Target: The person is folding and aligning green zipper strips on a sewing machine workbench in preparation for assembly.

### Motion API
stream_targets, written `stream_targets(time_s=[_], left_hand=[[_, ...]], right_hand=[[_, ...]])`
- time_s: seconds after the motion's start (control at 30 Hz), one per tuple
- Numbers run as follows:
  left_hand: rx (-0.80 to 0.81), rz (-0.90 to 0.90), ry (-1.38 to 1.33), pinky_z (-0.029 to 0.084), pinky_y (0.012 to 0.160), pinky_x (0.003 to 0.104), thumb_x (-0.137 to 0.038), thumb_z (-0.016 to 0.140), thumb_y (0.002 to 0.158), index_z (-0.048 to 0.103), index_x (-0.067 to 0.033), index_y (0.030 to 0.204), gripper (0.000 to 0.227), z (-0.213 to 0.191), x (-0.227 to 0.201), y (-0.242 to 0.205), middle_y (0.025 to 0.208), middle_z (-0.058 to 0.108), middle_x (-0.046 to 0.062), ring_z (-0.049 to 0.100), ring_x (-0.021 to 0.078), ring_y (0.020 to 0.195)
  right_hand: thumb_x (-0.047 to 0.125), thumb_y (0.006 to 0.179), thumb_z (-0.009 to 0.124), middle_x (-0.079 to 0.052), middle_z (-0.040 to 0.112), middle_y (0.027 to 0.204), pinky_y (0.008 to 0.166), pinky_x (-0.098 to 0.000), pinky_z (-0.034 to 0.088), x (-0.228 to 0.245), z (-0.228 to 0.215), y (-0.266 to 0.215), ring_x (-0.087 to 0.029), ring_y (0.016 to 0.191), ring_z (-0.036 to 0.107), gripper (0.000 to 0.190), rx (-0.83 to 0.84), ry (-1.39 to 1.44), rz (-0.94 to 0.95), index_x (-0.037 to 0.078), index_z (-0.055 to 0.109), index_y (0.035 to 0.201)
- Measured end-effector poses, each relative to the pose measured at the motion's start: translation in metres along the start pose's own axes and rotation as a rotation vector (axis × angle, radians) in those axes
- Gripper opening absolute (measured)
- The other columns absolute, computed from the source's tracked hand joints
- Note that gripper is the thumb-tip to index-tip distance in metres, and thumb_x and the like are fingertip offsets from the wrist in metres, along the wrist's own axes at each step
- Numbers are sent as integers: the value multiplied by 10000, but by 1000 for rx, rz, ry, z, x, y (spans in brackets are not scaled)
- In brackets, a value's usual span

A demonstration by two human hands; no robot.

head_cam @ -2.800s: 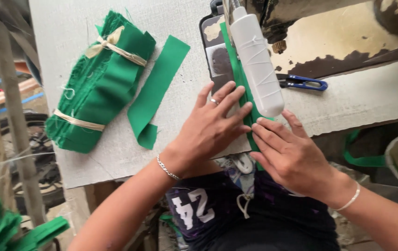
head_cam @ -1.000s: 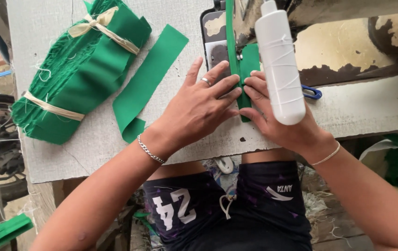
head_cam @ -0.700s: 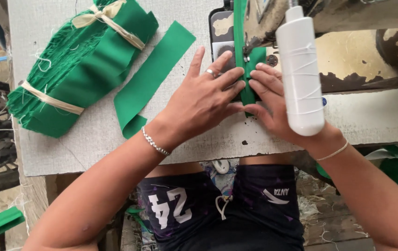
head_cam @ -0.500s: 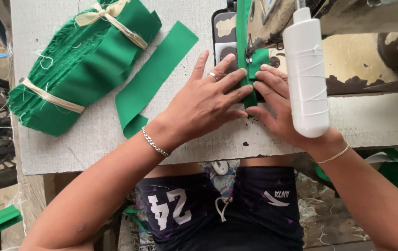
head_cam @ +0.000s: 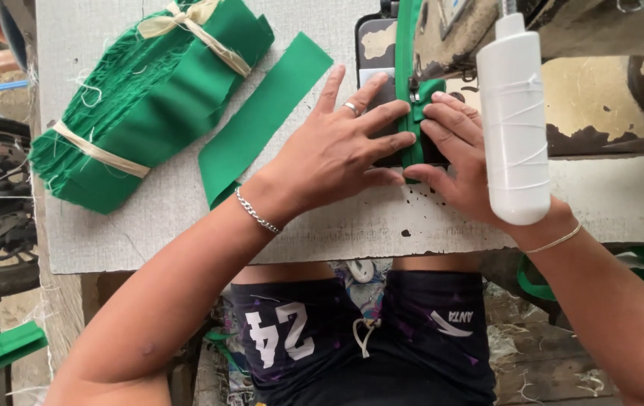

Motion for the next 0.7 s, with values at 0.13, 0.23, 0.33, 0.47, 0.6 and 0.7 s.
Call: stream_targets(time_s=[0.13,0.23,0.33,0.47,0.6,0.7], left_hand=[[5,13,-25,228,1126,744,-600,626,993,698,-236,1327,500,-1,3,1,1415,574,99,419,441,1413],[19,6,14,246,1113,744,-642,594,994,680,-246,1371,554,0,9,3,1449,556,93,404,430,1419],[49,-6,21,240,1099,765,-670,578,984,656,-264,1396,584,6,19,7,1480,529,80,361,432,1439],[30,-6,-20,216,1098,783,-643,619,986,666,-261,1377,549,3,19,6,1488,528,77,339,440,1443],[31,-9,-21,208,1098,790,-635,637,977,663,-264,1379,547,3,19,6,1494,531,69,336,441,1448],[28,-10,-29,193,1101,794,-643,618,985,669,-268,1369,540,3,20,6,1492,533,61,343,451,1447]], right_hand=[[400,1009,651,-256,609,1430,1208,-620,354,1,-1,0,-416,1409,528,607,6,-42,6,-110,631,1336],[425,1039,626,-245,628,1444,1212,-655,298,1,-1,0,-413,1406,555,594,-23,-85,16,-89,666,1332],[404,1011,649,-294,601,1440,1216,-620,326,-5,-2,4,-462,1412,515,622,-21,-12,20,-121,631,1343],[413,967,718,-329,598,1420,1187,-601,402,-8,-4,5,-472,1394,527,657,-42,17,4,-141,628,1308],[488,941,724,-290,600,1438,1192,-570,396,-18,1,2,-435,1391,536,710,-20,-48,58,-104,634,1323],[520,911,734,-296,574,1464,1176,-559,413,-20,1,3,-428,1392,535,776,-11,-35,85,-135,630,1313]])
Point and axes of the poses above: each hand's wrist, its own y-axis towards the middle knuckle, its own z-axis out of the palm, x = y × z, the point moved 8 cm from there along y, towards the middle knuckle
